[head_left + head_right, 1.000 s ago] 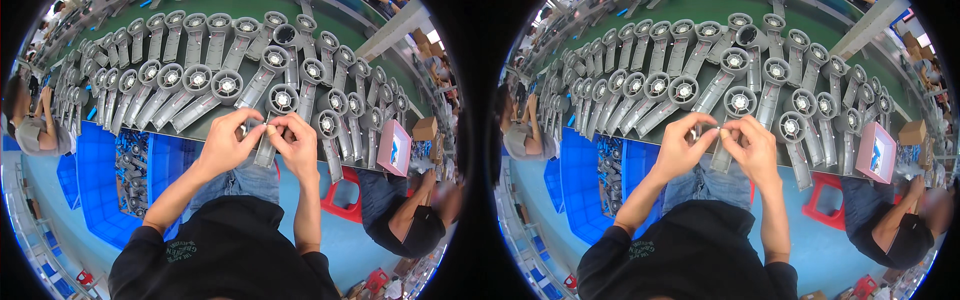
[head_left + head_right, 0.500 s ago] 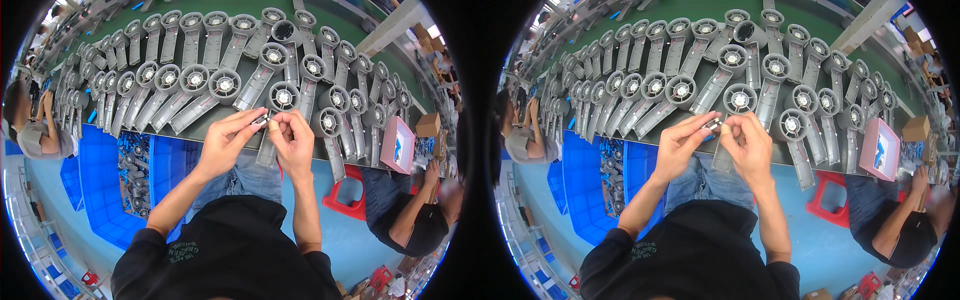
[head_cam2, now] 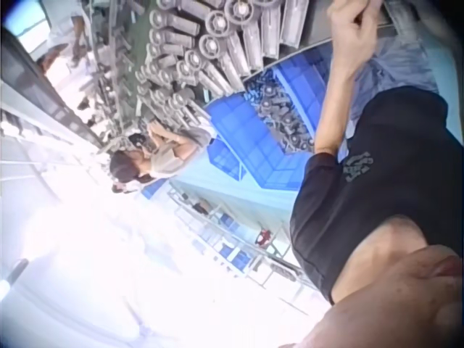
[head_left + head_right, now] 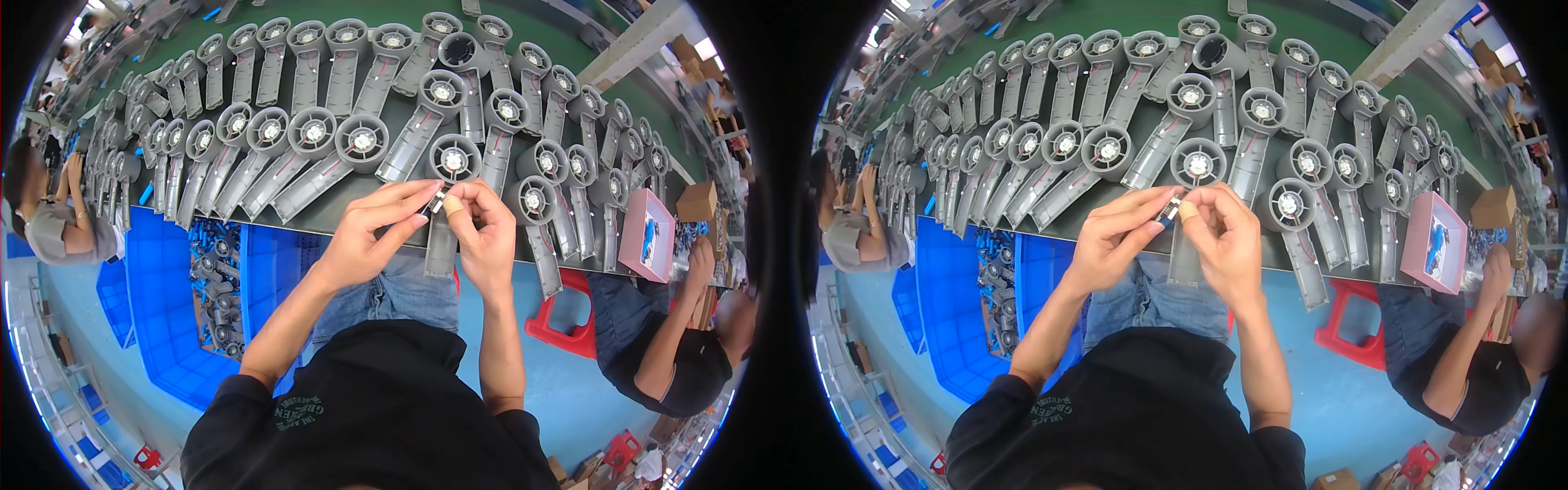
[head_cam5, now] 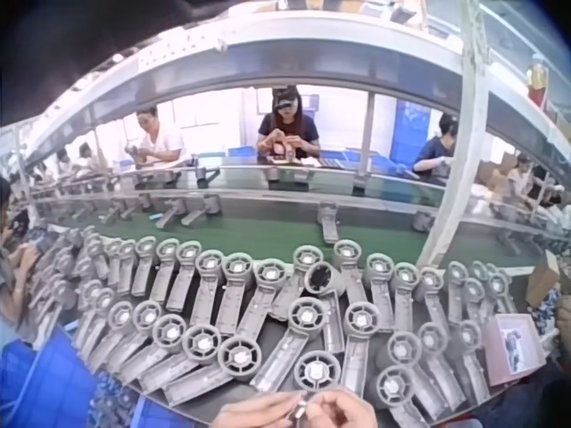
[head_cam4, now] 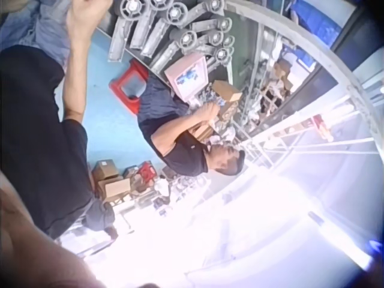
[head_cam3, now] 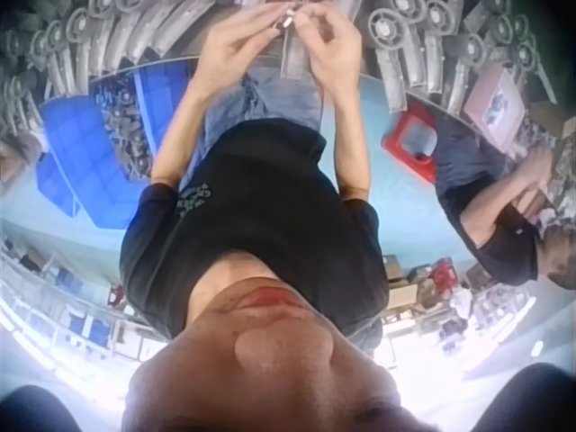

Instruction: Assembling small metal fan motor housings and inserting components on a production line.

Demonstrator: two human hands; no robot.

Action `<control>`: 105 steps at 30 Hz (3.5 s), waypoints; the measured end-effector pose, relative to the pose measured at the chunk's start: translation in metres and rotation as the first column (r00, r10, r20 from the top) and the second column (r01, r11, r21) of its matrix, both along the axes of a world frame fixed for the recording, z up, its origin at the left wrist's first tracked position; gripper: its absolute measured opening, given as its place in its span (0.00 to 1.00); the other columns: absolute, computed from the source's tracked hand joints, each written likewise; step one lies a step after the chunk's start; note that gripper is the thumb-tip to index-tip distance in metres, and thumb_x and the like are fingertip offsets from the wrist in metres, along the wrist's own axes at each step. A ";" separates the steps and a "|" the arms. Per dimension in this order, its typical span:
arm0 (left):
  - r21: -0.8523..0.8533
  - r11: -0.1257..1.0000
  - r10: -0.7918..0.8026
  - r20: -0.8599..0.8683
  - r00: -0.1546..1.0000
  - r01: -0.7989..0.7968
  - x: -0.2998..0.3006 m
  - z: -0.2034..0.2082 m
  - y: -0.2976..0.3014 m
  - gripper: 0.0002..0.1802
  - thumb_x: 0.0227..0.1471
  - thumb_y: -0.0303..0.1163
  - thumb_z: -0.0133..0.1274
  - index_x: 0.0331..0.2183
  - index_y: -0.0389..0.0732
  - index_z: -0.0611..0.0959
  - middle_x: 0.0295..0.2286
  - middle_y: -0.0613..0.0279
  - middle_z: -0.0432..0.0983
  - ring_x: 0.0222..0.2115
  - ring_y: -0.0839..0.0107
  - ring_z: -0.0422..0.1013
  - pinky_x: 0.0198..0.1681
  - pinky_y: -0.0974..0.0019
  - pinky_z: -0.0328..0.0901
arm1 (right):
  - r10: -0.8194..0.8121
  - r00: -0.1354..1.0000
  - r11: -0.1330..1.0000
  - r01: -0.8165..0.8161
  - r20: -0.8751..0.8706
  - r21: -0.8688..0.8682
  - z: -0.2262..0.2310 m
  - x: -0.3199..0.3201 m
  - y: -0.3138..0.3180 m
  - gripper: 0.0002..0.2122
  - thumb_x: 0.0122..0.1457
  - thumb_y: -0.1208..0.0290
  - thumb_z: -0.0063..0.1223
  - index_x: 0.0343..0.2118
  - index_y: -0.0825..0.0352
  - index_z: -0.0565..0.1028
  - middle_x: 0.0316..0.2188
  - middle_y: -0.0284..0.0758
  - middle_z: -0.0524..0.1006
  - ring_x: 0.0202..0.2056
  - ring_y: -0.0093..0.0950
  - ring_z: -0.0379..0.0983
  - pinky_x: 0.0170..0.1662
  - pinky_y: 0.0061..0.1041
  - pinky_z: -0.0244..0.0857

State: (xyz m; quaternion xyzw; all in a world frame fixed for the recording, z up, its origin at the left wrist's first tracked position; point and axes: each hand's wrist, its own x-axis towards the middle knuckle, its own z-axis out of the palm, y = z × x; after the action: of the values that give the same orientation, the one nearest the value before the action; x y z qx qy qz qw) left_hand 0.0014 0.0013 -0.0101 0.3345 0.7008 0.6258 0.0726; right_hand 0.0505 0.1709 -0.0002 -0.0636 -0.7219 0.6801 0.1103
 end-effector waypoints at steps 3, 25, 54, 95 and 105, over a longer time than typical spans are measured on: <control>-0.012 1.000 -0.008 -0.061 0.998 0.007 -0.002 -0.003 -0.001 0.19 0.54 0.20 0.49 0.49 0.33 0.78 0.48 0.49 0.74 0.49 0.61 0.70 0.51 0.65 0.63 | 0.031 0.999 1.000 -0.031 0.007 0.001 -0.001 -0.001 0.002 0.01 0.57 0.80 0.53 0.30 0.71 0.73 0.26 0.23 0.66 0.24 0.10 0.58 0.27 0.11 0.52; -0.083 0.995 0.050 -0.152 0.987 -0.063 -0.003 0.005 -0.006 0.19 0.53 0.18 0.50 0.48 0.31 0.77 0.43 0.48 0.76 0.41 0.59 0.73 0.45 0.64 0.66 | -0.005 0.963 0.898 0.124 -0.271 0.422 -0.006 -0.008 -0.007 0.05 0.50 0.85 0.57 0.30 0.71 0.74 0.24 0.28 0.69 0.22 0.13 0.63 0.22 0.13 0.58; -0.096 0.994 0.038 -0.123 0.992 -0.050 -0.008 0.001 -0.011 0.19 0.53 0.17 0.48 0.48 0.31 0.77 0.43 0.48 0.76 0.42 0.60 0.74 0.45 0.65 0.67 | 0.157 0.905 0.785 0.129 -0.396 0.606 -0.009 -0.020 0.005 0.07 0.46 0.85 0.60 0.28 0.71 0.74 0.24 0.32 0.73 0.22 0.20 0.71 0.24 0.18 0.65; -0.524 0.714 0.515 -0.057 0.855 -0.465 -0.449 0.031 -0.104 0.12 0.47 0.29 0.48 0.28 0.38 0.86 0.22 0.47 0.80 0.26 0.56 0.78 0.36 0.58 0.73 | 0.196 0.977 0.747 -0.207 0.088 0.631 -0.006 -0.434 -0.072 0.20 0.58 0.56 0.55 0.18 0.67 0.74 0.12 0.25 0.68 0.15 0.16 0.61 0.19 0.23 0.52; -0.467 0.104 0.662 -0.626 0.411 -0.878 -0.535 0.059 -0.353 0.17 0.43 0.40 0.57 0.31 0.37 0.85 0.33 0.44 0.79 0.37 0.50 0.76 0.41 0.54 0.71 | 0.322 0.947 0.472 -0.161 0.000 0.867 0.061 -0.483 -0.139 0.21 0.56 0.51 0.55 0.24 0.70 0.77 0.18 0.38 0.76 0.20 0.30 0.71 0.29 0.30 0.66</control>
State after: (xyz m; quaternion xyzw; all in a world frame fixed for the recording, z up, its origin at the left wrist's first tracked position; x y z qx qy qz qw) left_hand -0.5337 -0.3519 0.0487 -0.0726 0.9568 0.1626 -0.2297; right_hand -0.4323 0.0320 0.0606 0.1579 -0.9525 0.2450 0.0884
